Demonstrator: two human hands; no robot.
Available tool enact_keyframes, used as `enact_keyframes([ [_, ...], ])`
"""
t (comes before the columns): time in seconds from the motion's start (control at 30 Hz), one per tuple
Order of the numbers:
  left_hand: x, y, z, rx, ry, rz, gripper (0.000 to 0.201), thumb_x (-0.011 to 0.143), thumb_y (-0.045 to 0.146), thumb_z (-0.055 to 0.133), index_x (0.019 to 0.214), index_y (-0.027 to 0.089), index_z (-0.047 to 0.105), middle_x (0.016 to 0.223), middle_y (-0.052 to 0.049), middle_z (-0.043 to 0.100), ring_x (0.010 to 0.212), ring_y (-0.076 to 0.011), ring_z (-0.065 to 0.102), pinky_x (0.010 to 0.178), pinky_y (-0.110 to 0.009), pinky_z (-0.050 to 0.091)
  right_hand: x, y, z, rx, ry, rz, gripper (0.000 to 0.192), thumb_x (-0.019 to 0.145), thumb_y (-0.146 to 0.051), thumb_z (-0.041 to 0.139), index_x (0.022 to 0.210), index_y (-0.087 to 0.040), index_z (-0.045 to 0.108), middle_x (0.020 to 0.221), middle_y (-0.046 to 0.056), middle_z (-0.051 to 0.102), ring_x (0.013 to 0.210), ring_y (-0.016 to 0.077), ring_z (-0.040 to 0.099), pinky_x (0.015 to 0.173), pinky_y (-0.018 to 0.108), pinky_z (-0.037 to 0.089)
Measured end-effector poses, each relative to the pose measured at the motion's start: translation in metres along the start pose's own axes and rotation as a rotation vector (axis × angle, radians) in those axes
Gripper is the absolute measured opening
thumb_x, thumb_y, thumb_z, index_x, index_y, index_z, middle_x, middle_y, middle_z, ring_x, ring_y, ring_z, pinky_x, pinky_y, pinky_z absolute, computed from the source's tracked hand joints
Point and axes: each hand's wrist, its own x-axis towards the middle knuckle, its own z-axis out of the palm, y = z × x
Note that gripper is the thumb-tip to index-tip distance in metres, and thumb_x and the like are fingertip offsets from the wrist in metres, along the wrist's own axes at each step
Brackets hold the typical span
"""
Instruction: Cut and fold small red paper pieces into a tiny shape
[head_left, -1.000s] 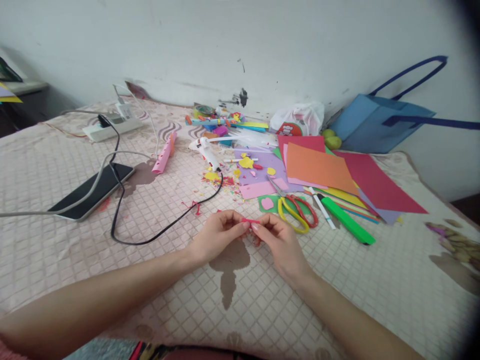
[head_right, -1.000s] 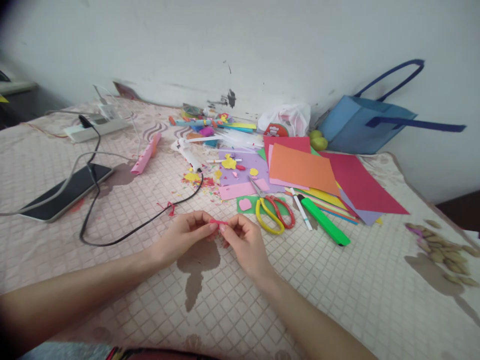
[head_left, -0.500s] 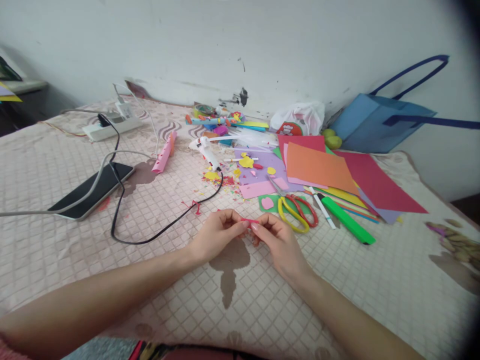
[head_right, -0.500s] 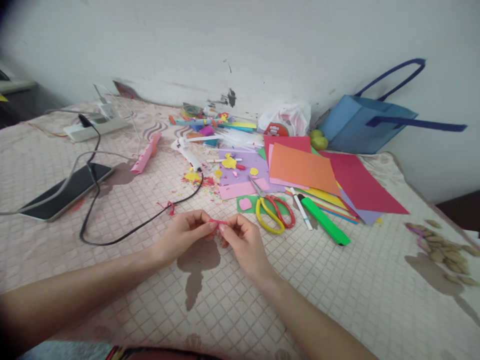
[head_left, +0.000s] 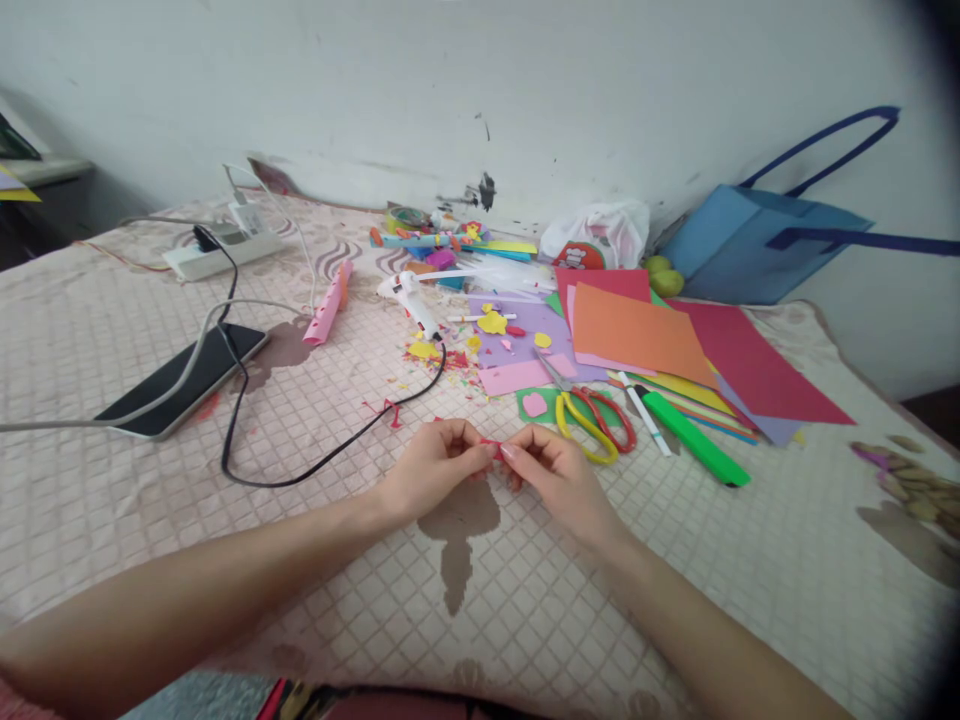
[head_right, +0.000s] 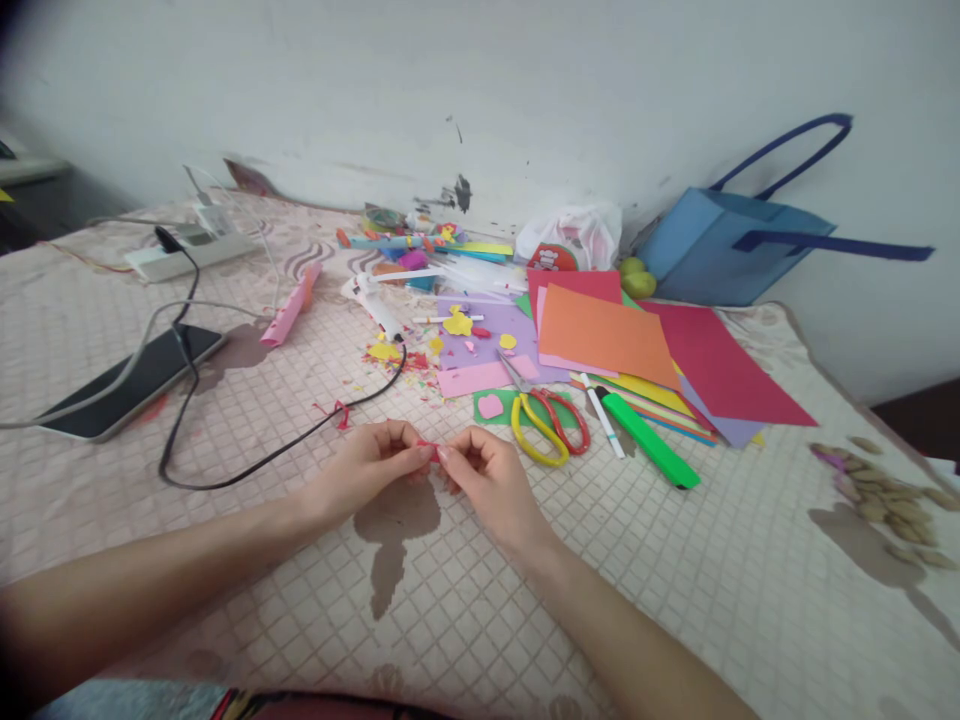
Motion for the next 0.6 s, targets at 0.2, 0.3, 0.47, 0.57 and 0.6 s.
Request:
enact_keyframes([
  [0.2, 0.002, -0.001, -0.001, -0.001, -0.049, -0.012, 0.027, 0.076, 0.039, 0.063, 0.073, 0.012, 0.057, 0.062, 0.0, 0.059, 0.055, -0.0097, 0.053, 0.052, -0.02, 0.039, -0.002, 0.001, 0.001, -0.005, 0.009, 0.003, 0.023, 0.084, -0.034, 0.055, 0.068, -0.018, 0.052, 0.059, -0.003, 0.051, 0.054, 0.0099, 0.046, 0.052, 0.023, 0.037],
  [0.3, 0.002, -0.001, -0.003, 0.046, -0.076, -0.019, 0.029, 0.075, 0.04, 0.064, 0.074, 0.012, 0.058, 0.063, -0.002, 0.06, 0.056, -0.0103, 0.053, 0.052, -0.02, 0.039, -0.002, 0.003, 0.002, 0.033, 0.011, 0.017, 0.023, 0.084, -0.035, 0.056, 0.068, -0.018, 0.053, 0.061, -0.003, 0.052, 0.054, 0.0097, 0.046, 0.052, 0.023, 0.038],
  [0.47, 0.002, 0.002, -0.007, 0.122, -0.104, 0.021, 0.027, 0.077, 0.039, 0.061, 0.072, 0.012, 0.058, 0.062, -0.001, 0.059, 0.056, -0.0097, 0.052, 0.05, -0.019, 0.038, 0.002, 0.001, -0.005, 0.036, -0.09, 0.006, 0.023, 0.086, -0.036, 0.053, 0.07, -0.018, 0.055, 0.062, -0.002, 0.055, 0.054, 0.0104, 0.05, 0.053, 0.024, 0.041],
  [0.57, 0.002, 0.003, -0.008, 0.147, -0.125, 0.008, 0.028, 0.077, 0.04, 0.061, 0.067, 0.014, 0.056, 0.059, -0.001, 0.058, 0.053, -0.0092, 0.051, 0.047, -0.019, 0.037, 0.004, 0.0, -0.012, -0.08, -0.137, -0.033, 0.02, 0.084, -0.033, 0.055, 0.07, -0.019, 0.055, 0.059, -0.003, 0.05, 0.053, 0.0101, 0.047, 0.051, 0.023, 0.038],
  [0.6, 0.002, 0.003, -0.008, 0.147, -0.123, -0.002, 0.029, 0.076, 0.04, 0.061, 0.065, 0.014, 0.055, 0.058, 0.0, 0.058, 0.051, -0.0089, 0.05, 0.046, -0.018, 0.036, 0.005, 0.0, -0.014, -0.119, -0.139, -0.049, 0.019, 0.083, -0.031, 0.056, 0.069, -0.019, 0.054, 0.058, -0.004, 0.048, 0.053, 0.01, 0.046, 0.05, 0.023, 0.037],
])
